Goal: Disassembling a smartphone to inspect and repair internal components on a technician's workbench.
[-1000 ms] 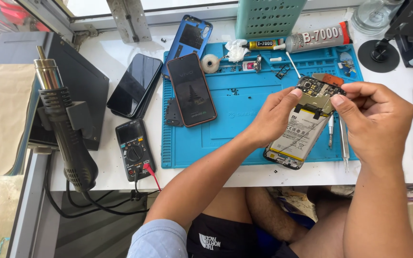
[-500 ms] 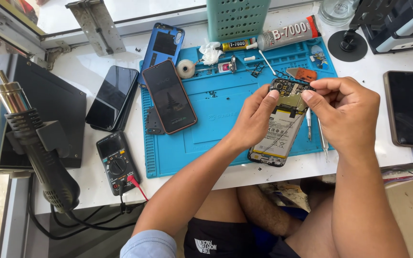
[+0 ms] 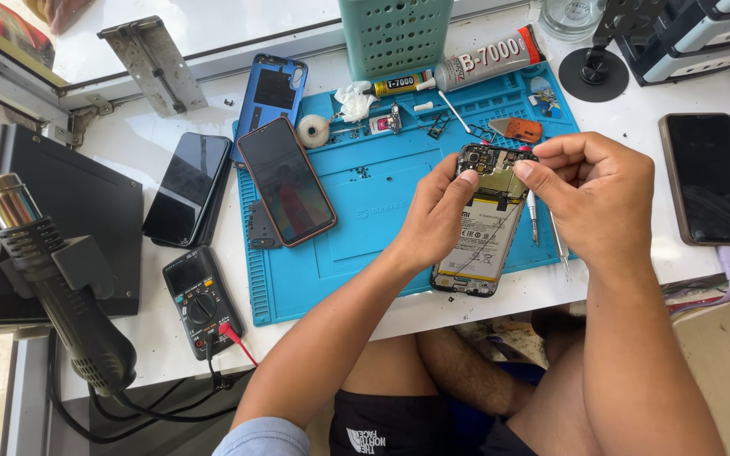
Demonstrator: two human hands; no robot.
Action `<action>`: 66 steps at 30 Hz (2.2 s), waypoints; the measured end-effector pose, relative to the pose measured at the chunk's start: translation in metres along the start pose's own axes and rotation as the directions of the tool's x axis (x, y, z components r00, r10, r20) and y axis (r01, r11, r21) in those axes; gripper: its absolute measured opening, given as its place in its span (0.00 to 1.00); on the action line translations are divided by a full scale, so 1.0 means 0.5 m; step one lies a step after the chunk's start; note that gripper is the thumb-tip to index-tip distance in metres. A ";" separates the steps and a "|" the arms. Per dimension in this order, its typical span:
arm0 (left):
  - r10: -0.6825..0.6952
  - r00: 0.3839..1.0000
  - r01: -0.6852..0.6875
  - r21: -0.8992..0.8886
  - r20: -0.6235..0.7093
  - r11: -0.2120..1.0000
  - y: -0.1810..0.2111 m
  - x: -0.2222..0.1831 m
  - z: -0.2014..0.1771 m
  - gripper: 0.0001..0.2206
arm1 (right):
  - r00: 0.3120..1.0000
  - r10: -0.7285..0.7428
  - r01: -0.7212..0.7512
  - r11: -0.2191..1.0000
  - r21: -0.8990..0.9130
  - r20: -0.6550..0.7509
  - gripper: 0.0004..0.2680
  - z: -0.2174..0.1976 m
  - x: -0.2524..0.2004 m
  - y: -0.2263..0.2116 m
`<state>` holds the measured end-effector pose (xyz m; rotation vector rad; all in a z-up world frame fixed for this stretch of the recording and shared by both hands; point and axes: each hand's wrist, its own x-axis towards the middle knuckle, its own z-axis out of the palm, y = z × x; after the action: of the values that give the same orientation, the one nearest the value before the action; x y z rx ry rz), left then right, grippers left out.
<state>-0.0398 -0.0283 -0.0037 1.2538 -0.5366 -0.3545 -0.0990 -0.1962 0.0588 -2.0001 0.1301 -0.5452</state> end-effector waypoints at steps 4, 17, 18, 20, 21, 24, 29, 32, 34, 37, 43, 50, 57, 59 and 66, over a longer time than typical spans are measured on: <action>-0.037 0.999 0.037 0.011 -0.015 0.999 0.009 0.000 0.004 0.12 | 1.000 0.018 -0.018 1.000 0.023 0.008 0.06 -0.003 0.000 0.003; -0.049 0.997 0.048 -0.024 -0.055 0.999 0.006 -0.003 0.005 0.11 | 0.997 0.033 -0.039 0.996 0.077 0.074 0.07 -0.011 0.000 0.030; -0.045 0.997 0.043 -0.025 -0.062 0.999 0.005 -0.002 0.004 0.11 | 0.990 0.098 -0.111 0.985 0.129 0.102 0.07 -0.012 0.002 0.029; -0.061 0.995 0.058 -0.042 -0.073 0.997 0.011 -0.003 0.002 0.11 | 0.974 0.160 -0.186 0.970 0.157 0.164 0.06 -0.017 0.005 0.041; -0.079 0.994 0.075 -0.058 -0.076 0.995 0.015 -0.003 0.001 0.10 | 0.950 0.221 -0.262 0.948 0.181 0.219 0.06 -0.021 0.006 0.047; -0.042 0.993 0.034 -0.074 -0.107 0.997 -0.005 0.003 0.002 0.10 | 0.929 0.274 -0.344 0.888 0.304 0.250 0.07 -0.020 0.011 0.069; -0.030 0.997 0.025 -0.066 -0.077 0.998 0.000 -0.004 -0.001 0.11 | 0.931 0.277 -0.347 0.876 0.336 0.238 0.05 -0.016 0.013 0.075; -0.009 0.997 0.005 -0.054 -0.073 0.999 0.003 -0.004 -0.001 0.12 | 0.954 0.228 -0.277 0.920 0.278 0.195 0.05 -0.009 0.009 0.067; -0.005 0.998 0.002 -0.045 -0.065 0.999 0.004 -0.003 0.000 0.12 | 0.968 0.196 -0.229 0.943 0.242 0.154 0.05 -0.006 0.006 0.064; 0.003 0.998 -0.006 -0.054 -0.068 0.999 0.007 -0.002 0.002 0.13 | 0.982 0.135 -0.163 0.958 0.236 0.131 0.04 -0.005 0.005 0.056; 0.041 0.997 -0.041 0.003 -0.061 0.999 0.022 -0.004 0.004 0.11 | 0.983 0.111 -0.137 0.975 0.177 0.148 0.05 -0.005 0.003 0.036; 0.029 0.996 -0.033 -0.042 -0.087 0.999 0.018 -0.002 0.002 0.12 | 0.969 0.102 -0.150 0.968 0.203 0.226 0.07 -0.010 0.007 0.022; 0.069 0.989 -0.069 0.002 -0.128 0.998 0.013 0.002 0.005 0.12 | 0.946 0.138 -0.214 0.946 0.245 0.294 0.11 -0.012 0.009 0.009; 0.099 0.987 -0.096 0.035 -0.130 0.995 0.003 0.005 0.005 0.12 | 0.946 0.126 -0.207 0.944 0.259 0.297 0.13 -0.007 0.008 0.010; 0.095 0.983 -0.089 0.046 -0.157 0.995 0.004 0.004 0.005 0.12 | 0.921 0.016 -0.108 0.971 0.215 0.390 0.22 -0.009 0.011 -0.015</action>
<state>-0.0395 -0.0307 -0.0009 1.2776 -0.4647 -0.1650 -0.0972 -0.1980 0.0689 -1.8264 -0.1092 -0.1093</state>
